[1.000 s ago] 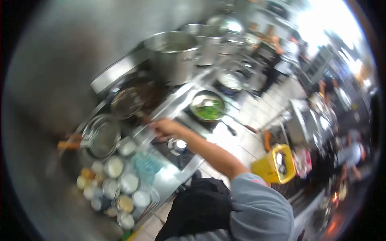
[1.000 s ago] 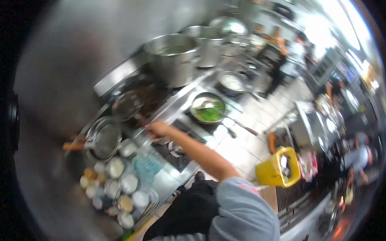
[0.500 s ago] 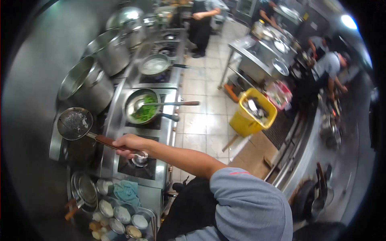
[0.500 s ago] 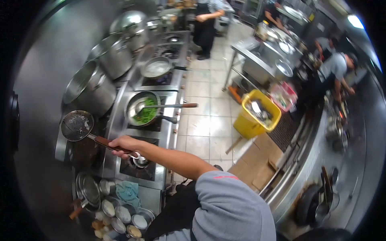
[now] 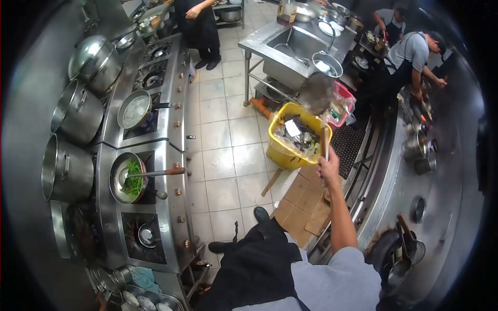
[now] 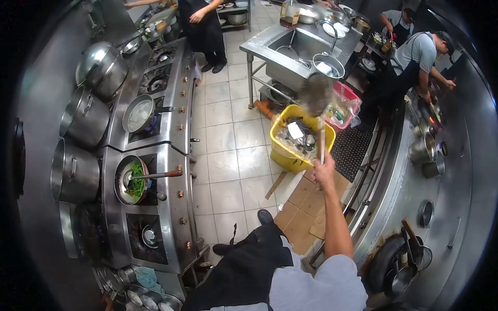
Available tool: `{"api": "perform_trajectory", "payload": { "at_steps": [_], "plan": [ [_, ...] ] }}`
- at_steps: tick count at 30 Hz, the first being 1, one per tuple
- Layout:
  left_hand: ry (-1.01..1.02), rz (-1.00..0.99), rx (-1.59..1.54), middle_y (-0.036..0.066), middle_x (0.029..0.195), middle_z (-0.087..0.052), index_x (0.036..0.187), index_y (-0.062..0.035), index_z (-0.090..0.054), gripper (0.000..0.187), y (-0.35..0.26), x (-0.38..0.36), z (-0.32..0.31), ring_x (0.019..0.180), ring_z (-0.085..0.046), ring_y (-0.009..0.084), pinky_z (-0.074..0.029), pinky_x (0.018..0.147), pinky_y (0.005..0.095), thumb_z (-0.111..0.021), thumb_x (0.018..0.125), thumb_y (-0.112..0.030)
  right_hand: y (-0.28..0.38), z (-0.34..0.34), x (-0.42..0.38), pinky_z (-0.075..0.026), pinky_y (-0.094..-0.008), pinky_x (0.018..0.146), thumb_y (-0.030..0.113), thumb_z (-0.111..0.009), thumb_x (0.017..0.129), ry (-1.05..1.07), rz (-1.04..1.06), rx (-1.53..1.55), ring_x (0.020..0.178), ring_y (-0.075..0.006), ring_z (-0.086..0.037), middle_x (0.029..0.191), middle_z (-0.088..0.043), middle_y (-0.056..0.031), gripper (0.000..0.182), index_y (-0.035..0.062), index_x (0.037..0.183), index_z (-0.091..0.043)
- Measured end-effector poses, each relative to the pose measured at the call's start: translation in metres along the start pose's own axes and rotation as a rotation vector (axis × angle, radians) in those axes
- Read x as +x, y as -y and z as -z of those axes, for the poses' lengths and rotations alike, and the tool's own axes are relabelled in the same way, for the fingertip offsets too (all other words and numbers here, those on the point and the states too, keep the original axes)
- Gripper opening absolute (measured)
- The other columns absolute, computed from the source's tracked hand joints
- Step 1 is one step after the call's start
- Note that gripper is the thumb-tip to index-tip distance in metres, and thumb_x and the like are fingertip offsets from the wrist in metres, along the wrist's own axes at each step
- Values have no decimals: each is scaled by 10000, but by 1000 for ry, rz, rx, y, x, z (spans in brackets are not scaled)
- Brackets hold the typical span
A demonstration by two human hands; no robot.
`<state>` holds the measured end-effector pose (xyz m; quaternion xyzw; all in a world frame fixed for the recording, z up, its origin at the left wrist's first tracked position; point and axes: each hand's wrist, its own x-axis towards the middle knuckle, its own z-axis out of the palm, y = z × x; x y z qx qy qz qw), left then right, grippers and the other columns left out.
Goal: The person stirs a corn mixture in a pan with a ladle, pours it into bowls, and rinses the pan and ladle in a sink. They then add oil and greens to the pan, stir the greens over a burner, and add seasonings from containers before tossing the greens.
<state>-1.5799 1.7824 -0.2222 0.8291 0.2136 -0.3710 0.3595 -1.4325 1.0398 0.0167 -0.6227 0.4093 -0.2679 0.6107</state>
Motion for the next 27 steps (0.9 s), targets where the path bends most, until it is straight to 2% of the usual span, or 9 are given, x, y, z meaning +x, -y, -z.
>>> {"api": "perform_trajectory", "payload": {
  "at_steps": [5, 9, 11, 12, 14, 16, 18, 25, 27],
  "plan": [
    [-40, -237, 75, 71, 818, -684, 852, -67, -639, 68, 0, 11, -8, 720, -638, 180, -512, 653, 385, -631, 904, -110, -73, 15, 83, -450, -481, 931, 44, -540, 843, -604, 586, -656, 972, -449, -601, 1216, -600, -291, 720, 73, 1525, -314],
    [-114, -54, -40, 145, 823, -666, 935, -19, -619, 280, -127, -62, -5, 766, -648, 278, -515, 726, 419, -690, 848, -275, -176, 15, 126, -523, -519, 740, 364, -719, 848, -420, 151, -1214, 840, -475, -647, 1043, -638, -325, 816, -46, 1453, -355],
    [-215, -64, 88, 183, 985, -697, 1027, 9, -640, 359, -175, -77, 0, 930, -680, 281, -516, 807, 404, -713, 838, -287, -133, -3, 92, -522, -498, 815, 439, -699, 868, -317, -4, -920, 989, -390, -660, 1115, -635, -320, 836, -75, 1438, -368],
    [-268, -61, -91, 176, 983, -696, 1031, 11, -635, 386, -162, -64, -8, 911, -678, 292, -516, 823, 397, -719, 840, -315, -174, 0, 88, -500, -481, 898, 443, -697, 873, -377, 363, -544, 1104, -436, -608, 1230, -596, -326, 849, -75, 1449, -349],
    [-297, -136, -300, 102, 968, -704, 1018, -17, -640, 233, -184, -62, -8, 896, -669, 205, -524, 823, 341, -686, 887, -205, -195, -15, 51, -547, -442, 775, 183, -630, 920, -257, 554, -471, 902, -366, -669, 1077, -663, -246, 587, -25, 1418, -398],
    [-318, -331, -569, 59, 939, -692, 987, -27, -639, 99, -228, -67, -8, 889, -638, 122, -524, 806, 291, -645, 919, -98, -164, -37, -23, -540, -331, 565, 52, -558, 912, 259, -117, -72, 627, -231, -627, 1028, -636, -169, 444, -15, 1329, -423],
    [-209, -471, -669, 38, 906, -653, 992, -21, -637, 127, -256, -55, -9, 876, -621, 104, -516, 798, 273, -650, 931, -133, -105, -101, -116, -423, -245, 417, -13, -527, 883, 488, -56, 116, 465, -107, -477, 797, -535, -72, 363, 0, 1237, -449],
    [-110, -720, -618, 57, 1068, -644, 1194, -15, -589, 336, -340, -95, 104, 1025, -579, 135, -457, 944, 313, -608, 992, -283, 15, -298, -343, -531, -343, 613, 76, -555, 899, 1360, 121, -107, 677, -187, -617, 835, -613, -83, 271, -23, 1148, -518],
    [-120, -686, -935, 59, 1077, -643, 1184, -31, -608, 328, -305, -86, 139, 1027, -574, 141, -449, 965, 326, -635, 967, -275, -18, -353, -390, -536, -381, 718, 149, -581, 908, 1613, 697, 36, 750, -245, -641, 861, -654, -122, 310, -47, 1145, -540]
  ]
}}
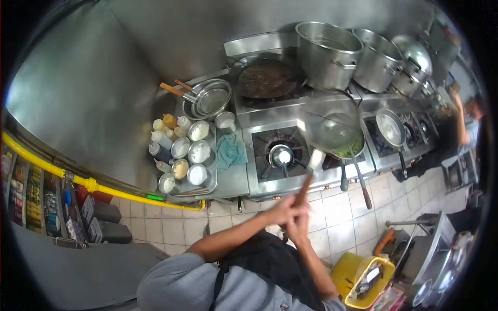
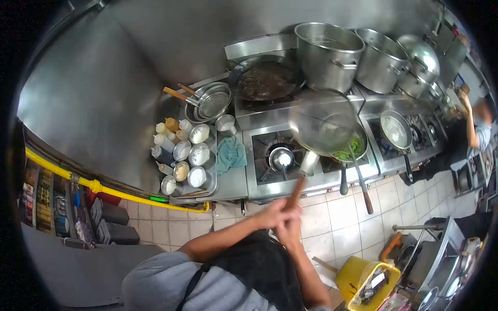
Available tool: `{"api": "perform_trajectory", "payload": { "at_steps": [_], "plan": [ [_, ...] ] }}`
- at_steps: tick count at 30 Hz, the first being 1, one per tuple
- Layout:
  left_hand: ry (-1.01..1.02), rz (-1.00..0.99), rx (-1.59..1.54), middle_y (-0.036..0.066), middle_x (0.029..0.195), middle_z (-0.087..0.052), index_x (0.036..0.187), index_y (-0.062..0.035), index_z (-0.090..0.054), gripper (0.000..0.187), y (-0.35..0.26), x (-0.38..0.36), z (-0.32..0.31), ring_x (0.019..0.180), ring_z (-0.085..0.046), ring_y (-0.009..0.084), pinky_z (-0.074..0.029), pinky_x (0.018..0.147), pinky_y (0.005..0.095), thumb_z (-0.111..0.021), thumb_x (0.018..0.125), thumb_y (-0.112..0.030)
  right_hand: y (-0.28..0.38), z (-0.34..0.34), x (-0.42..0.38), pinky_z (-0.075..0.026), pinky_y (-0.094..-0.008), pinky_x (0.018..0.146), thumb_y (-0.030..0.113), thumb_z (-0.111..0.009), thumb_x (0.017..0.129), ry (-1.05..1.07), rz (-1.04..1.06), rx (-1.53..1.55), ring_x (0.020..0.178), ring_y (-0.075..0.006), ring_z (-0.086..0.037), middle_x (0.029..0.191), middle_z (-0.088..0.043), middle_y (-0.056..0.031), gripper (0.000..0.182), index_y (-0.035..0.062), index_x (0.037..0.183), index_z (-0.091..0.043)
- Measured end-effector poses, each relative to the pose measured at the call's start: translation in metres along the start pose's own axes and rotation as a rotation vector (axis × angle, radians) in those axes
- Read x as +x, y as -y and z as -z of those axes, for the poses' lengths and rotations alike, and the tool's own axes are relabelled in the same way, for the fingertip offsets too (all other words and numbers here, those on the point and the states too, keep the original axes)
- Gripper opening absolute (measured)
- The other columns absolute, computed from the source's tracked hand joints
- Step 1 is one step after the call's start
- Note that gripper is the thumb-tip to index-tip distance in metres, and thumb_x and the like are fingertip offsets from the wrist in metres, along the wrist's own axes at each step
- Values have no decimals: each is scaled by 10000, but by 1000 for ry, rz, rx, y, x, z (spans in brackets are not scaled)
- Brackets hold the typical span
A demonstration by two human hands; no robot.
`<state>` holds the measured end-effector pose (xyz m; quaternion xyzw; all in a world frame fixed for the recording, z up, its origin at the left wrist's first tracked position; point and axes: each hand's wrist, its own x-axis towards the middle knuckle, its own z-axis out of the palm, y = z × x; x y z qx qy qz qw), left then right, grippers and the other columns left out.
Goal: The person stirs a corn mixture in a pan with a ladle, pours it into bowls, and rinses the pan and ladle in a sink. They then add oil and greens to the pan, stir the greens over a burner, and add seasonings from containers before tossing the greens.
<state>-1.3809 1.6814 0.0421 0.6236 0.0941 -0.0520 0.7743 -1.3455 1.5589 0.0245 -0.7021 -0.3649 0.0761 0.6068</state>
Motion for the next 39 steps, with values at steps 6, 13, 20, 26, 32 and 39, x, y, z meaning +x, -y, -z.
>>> {"api": "perform_trajectory", "payload": {
  "at_steps": [6, 13, 20, 26, 32, 39],
  "plan": [
    [-771, 82, -62, -18, 642, -507, 814, -124, -513, 294, -76, -53, 223, 476, -497, 110, -480, 459, 309, -638, 940, -358, 63, -50, 102, -531, -382, 704, 254, -639, 934, 594, 26, -193, 757, -278, -662, 837, -663, -154, 317, -19, 1096, -635],
    [-733, 184, -309, 2, 671, -600, 841, -78, -601, 105, -41, -13, 507, 549, -571, 85, -498, 501, 266, -648, 898, -151, -29, 88, 64, -526, -418, 759, 107, -687, 852, -15, -249, -572, 823, -338, -635, 891, -649, -184, 178, 5, 996, -667],
    [-795, -281, -822, 206, 1156, -643, 1247, 52, -525, 462, -26, -30, 430, 1007, -665, 289, -579, 867, 353, -687, 922, -233, -127, 235, 94, -472, -491, 919, 301, -694, 816, 103, -682, -1382, 1092, -425, -566, 1133, -612, -267, 717, 14, 1412, -417],
    [-233, -464, -1153, 157, 1362, -553, 1359, -26, -478, 620, 134, 7, 171, 1251, -523, 377, -486, 989, 490, -520, 967, -505, -165, 273, 112, -490, -549, 815, 102, -536, 893, 259, -399, -595, 890, -494, -630, 932, -643, -340, 592, 10, 1450, -361],
    [-340, 390, -435, 140, 1124, -625, 1238, -73, -522, 504, 103, 240, -63, 998, -630, 241, -523, 872, 416, -534, 977, -505, -151, 310, 111, -517, -538, 680, 85, -557, 856, 390, -279, -879, 652, -434, -646, 682, -643, -242, 700, 24, 1504, -299],
    [-587, 341, -339, 40, 703, -538, 979, -65, -518, 343, 127, 320, -112, 500, -538, 165, -470, 395, 340, -613, 968, -394, -114, 370, 97, -528, -527, 708, 112, -567, 864, 630, -456, -889, 732, -446, -662, 761, -655, -288, 680, 12, 1490, -320]
  ]
}}
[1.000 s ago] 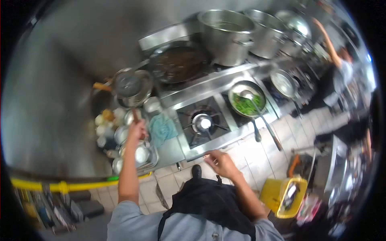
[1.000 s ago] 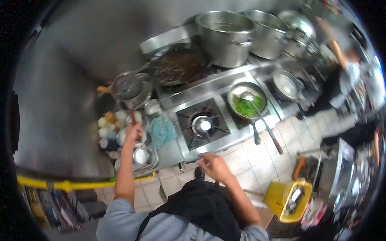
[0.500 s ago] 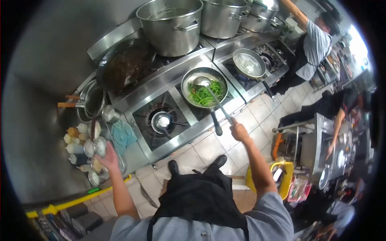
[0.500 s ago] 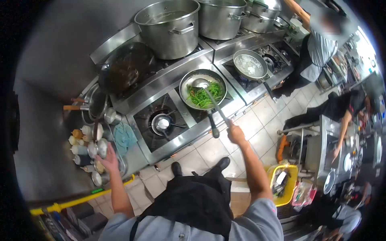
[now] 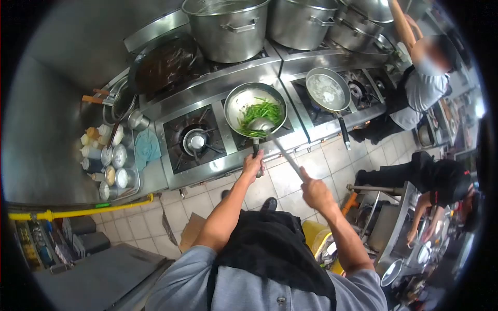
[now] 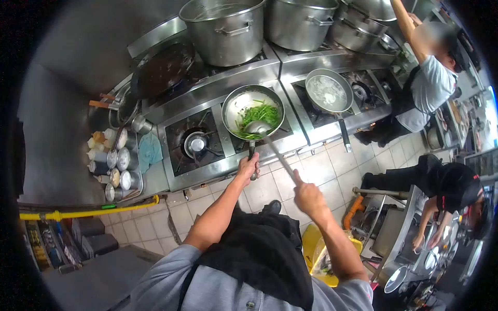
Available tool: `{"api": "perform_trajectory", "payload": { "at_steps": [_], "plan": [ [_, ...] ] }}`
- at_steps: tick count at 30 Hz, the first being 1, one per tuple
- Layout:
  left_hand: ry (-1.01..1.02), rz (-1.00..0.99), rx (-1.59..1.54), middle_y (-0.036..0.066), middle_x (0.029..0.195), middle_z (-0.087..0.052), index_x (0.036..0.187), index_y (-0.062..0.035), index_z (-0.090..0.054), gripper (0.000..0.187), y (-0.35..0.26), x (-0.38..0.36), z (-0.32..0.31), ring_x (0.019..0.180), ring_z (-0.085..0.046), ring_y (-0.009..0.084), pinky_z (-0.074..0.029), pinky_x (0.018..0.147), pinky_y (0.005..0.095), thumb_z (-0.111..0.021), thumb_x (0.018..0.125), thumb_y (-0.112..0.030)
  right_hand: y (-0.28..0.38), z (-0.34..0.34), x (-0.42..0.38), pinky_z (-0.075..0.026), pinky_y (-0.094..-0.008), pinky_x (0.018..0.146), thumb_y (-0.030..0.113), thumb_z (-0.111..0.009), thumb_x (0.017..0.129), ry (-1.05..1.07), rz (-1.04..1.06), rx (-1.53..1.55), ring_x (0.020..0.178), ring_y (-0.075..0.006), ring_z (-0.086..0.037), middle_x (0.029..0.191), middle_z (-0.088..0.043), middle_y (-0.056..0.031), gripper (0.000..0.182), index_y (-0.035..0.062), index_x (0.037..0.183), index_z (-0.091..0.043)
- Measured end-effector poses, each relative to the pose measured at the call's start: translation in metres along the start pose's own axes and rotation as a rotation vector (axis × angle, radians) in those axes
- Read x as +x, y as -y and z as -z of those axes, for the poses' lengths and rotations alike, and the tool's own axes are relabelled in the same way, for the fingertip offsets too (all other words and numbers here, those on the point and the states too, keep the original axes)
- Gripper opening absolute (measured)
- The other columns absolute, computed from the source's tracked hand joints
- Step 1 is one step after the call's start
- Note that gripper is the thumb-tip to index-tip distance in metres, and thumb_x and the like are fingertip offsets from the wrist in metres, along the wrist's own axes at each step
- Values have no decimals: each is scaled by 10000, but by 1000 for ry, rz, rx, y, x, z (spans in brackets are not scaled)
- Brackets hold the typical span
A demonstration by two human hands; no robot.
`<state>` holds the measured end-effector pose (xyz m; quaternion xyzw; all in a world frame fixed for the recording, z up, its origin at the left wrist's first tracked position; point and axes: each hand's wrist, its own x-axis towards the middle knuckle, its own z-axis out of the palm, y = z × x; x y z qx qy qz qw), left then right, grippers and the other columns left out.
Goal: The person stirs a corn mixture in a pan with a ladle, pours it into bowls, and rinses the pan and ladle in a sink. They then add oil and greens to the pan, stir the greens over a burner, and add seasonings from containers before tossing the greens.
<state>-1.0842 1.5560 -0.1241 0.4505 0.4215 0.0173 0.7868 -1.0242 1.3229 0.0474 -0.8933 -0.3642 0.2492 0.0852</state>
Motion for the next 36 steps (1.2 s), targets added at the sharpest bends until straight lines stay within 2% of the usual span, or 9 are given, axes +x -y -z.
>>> {"api": "perform_trajectory", "payload": {
  "at_steps": [5, 10, 15, 17, 22, 28, 31, 33, 36],
  "plan": [
    [10, 82, 143, 33, 713, -511, 978, -90, -459, 356, 1, -34, -4, 482, -526, 149, -442, 353, 347, -570, 984, -429, 26, -56, 62, -504, -548, 713, 137, -544, 907, -128, 10, 256, 764, -487, -642, 789, -637, -327, 636, 25, 1491, -318],
    [128, 53, 88, 23, 720, -472, 987, -82, -458, 405, -23, -23, 42, 475, -508, 145, -434, 337, 334, -537, 987, -479, -1, -18, 3, -498, -548, 803, 149, -548, 905, -50, 81, 307, 875, -487, -640, 897, -643, -341, 606, 62, 1479, -375],
    [132, 36, 134, 30, 713, -472, 993, -79, -458, 419, -2, -31, 34, 469, -513, 156, -433, 341, 337, -505, 997, -496, 20, -36, 50, -487, -471, 902, 199, -549, 942, -88, -115, 521, 1037, -459, -627, 1049, -635, -344, 558, 68, 1466, -410],
    [128, 27, 68, 28, 710, -474, 987, -85, -464, 420, -3, -27, 29, 468, -516, 161, -437, 347, 342, -496, 999, -504, 43, -47, 51, -481, -518, 856, 177, -530, 931, -18, -124, 578, 1000, -494, -617, 986, -637, -348, 568, 125, 1479, -394],
    [115, 148, 99, 10, 682, -461, 937, -81, -480, 401, -33, -41, 40, 486, -507, 159, -447, 371, 354, -551, 984, -473, -18, -22, -2, -486, -518, 867, 196, -551, 930, -53, 78, 428, 992, -491, -618, 977, -629, -357, 565, 102, 1468, -407],
    [49, -34, 109, 8, 651, -501, 909, -68, -484, 280, 1, -37, 10, 463, -520, 153, -434, 362, 345, -600, 967, -315, 14, -49, 45, -475, -490, 905, 200, -585, 921, -50, -186, 373, 1034, -446, -622, 1080, -651, -299, 550, 184, 1456, -458],
    [-12, -34, 297, 51, 640, -533, 931, -30, -461, 208, 29, -102, -14, 447, -555, 173, -415, 329, 347, -608, 929, -178, -2, -5, -11, -483, -477, 899, 196, -594, 923, -77, -21, 409, 995, -430, -645, 1072, -662, -279, 549, 204, 1456, -463],
    [-73, -79, 258, 64, 607, -535, 927, -13, -460, 192, 38, -130, -8, 431, -560, 180, -405, 323, 345, -588, 919, -156, -18, 49, -51, -494, -447, 899, 197, -604, 926, 191, -78, 355, 980, -400, -667, 1092, -666, -262, 561, 216, 1465, -453],
    [14, -40, 256, 56, 559, -506, 896, -30, -530, 130, -18, -116, 4, 412, -508, 176, -403, 335, 359, -605, 879, -136, -31, 93, -75, -505, -433, 838, 201, -593, 943, 169, 51, 314, 863, -399, -674, 889, -675, -264, 518, 204, 1449, -481]
  ]
}}
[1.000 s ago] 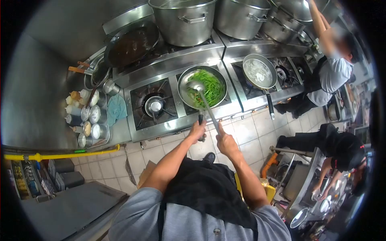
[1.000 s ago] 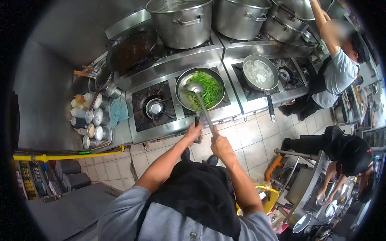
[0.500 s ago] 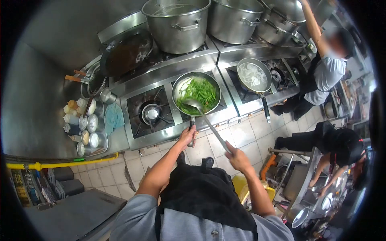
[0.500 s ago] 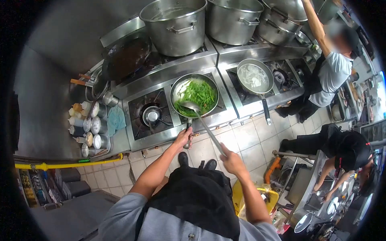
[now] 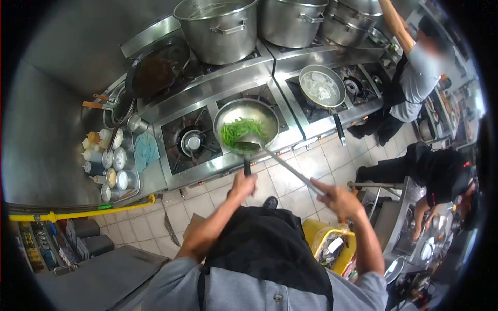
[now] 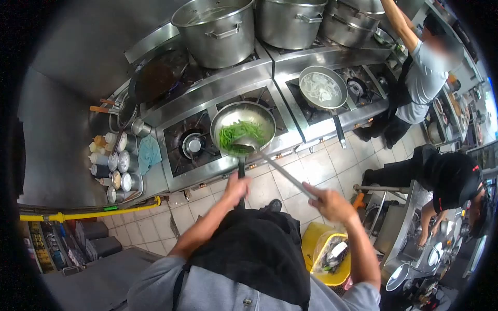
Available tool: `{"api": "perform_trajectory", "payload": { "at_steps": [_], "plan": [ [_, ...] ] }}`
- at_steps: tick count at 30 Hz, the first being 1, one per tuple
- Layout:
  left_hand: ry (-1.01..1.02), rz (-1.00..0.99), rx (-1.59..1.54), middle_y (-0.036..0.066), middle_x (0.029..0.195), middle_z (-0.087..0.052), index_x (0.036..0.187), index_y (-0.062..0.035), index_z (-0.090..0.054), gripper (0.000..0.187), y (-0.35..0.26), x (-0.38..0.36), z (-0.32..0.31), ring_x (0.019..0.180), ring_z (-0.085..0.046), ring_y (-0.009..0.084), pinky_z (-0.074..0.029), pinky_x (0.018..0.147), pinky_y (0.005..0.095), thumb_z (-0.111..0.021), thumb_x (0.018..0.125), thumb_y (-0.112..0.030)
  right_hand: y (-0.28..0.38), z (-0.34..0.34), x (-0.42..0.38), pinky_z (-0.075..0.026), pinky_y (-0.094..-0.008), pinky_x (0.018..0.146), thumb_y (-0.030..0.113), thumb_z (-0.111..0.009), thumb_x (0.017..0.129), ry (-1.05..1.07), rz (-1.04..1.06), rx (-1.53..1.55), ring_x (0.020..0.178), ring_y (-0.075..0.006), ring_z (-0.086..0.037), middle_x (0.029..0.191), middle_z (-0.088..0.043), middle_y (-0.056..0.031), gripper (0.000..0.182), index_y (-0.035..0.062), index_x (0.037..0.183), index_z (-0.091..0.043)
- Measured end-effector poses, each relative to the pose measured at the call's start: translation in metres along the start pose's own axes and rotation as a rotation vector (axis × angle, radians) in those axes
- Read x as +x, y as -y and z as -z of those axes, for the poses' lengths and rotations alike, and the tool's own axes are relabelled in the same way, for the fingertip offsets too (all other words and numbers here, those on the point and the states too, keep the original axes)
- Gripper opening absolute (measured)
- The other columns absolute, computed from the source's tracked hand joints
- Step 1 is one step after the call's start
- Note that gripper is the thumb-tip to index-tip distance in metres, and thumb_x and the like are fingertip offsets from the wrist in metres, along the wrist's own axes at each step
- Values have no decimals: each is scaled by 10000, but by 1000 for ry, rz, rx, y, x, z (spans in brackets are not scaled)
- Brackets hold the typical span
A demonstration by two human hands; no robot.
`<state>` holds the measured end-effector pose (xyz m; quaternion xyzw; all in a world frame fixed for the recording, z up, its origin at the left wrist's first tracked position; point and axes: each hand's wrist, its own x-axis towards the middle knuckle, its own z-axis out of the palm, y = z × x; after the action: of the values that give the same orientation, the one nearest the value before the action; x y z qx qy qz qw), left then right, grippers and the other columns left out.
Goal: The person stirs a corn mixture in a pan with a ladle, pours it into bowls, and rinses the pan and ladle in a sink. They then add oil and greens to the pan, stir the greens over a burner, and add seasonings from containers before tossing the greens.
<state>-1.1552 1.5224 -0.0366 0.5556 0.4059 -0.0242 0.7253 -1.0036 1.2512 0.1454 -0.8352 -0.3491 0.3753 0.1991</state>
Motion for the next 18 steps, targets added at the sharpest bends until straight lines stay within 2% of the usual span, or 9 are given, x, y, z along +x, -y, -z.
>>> {"api": "perform_trajectory", "payload": {
  "at_steps": [3, 5, 7, 10, 12, 13, 15, 17, 18],
  "plan": [
    [78, -30, -51, 47, 604, -514, 884, -38, -513, 154, -30, 23, 1, 475, -522, 166, -408, 350, 348, -619, 896, -149, 14, 8, 36, -503, -464, 818, 168, -580, 929, -57, 13, -127, 872, -436, -655, 886, -657, -293, 569, 182, 1477, -428],
    [-37, -203, -86, 67, 564, -537, 937, -8, -510, 141, -13, 25, -12, 417, -517, 165, -413, 359, 331, -581, 913, -127, 21, -2, 49, -498, -476, 825, 171, -574, 929, -124, 14, -153, 891, -441, -654, 899, -655, -302, 576, 183, 1483, -417],
    [27, -208, 86, 67, 561, -537, 1020, -15, -461, 190, 21, 15, -14, 421, -544, 171, -419, 360, 334, -587, 927, -124, 24, 3, 48, -493, -488, 833, 174, -569, 930, -200, 20, -178, 909, -446, -653, 912, -652, -312, 582, 185, 1488, -406],
    [72, -189, 6, 77, 539, -535, 894, -7, -505, 130, 12, 6, -13, 407, -542, 177, -412, 362, 337, -579, 895, -113, 31, 26, 9, -482, -494, 872, 173, -578, 928, -133, -33, -153, 992, -443, -635, 1016, -645, -316, 578, 187, 1482, -418],
    [77, -168, -61, 88, 524, -539, 781, -8, -539, 145, -17, 30, -15, 395, -525, 178, -400, 361, 346, -565, 872, -118, 28, 32, 9, -485, -491, 852, 162, -582, 921, -117, -13, -148, 954, -440, -641, 968, -655, -303, 576, 177, 1475, -427],
    [137, -135, -63, 65, 527, -518, 823, -10, -548, 126, -33, 44, -14, 386, -508, 173, -386, 353, 347, -583, 874, -119, 26, 32, 14, -487, -494, 837, 161, -581, 920, -124, -2, -169, 927, -442, -645, 938, -660, -298, 574, 161, 1473, -428],
    [73, -208, -270, 30, 542, -483, 907, -17, -529, 128, -43, 36, -29, 378, -476, 166, -379, 355, 332, -604, 884, -118, 27, 21, 30, -486, -504, 820, 160, -576, 921, -175, 13, -139, 908, -444, -646, 914, -662, -291, 565, 139, 1466, -430],
    [80, -220, -197, 20, 558, -473, 952, -26, -511, 149, 5, 12, -35, 384, -465, 162, -379, 358, 325, -611, 893, -120, 20, 4, 40, -482, -532, 785, 128, -560, 919, -259, 50, -195, 879, -442, -649, 886, -666, -277, 553, 90, 1454, -423],
    [81, -254, -134, 10, 574, -463, 996, -36, -492, 179, 23, 3, -39, 390, -454, 157, -379, 361, 319, -618, 902, -121, 23, 5, 31, -488, -536, 778, 101, -554, 917, -254, 26, -153, 879, -437, -653, 889, -673, -266, 565, 108, 1464, -409]
  ]
}}
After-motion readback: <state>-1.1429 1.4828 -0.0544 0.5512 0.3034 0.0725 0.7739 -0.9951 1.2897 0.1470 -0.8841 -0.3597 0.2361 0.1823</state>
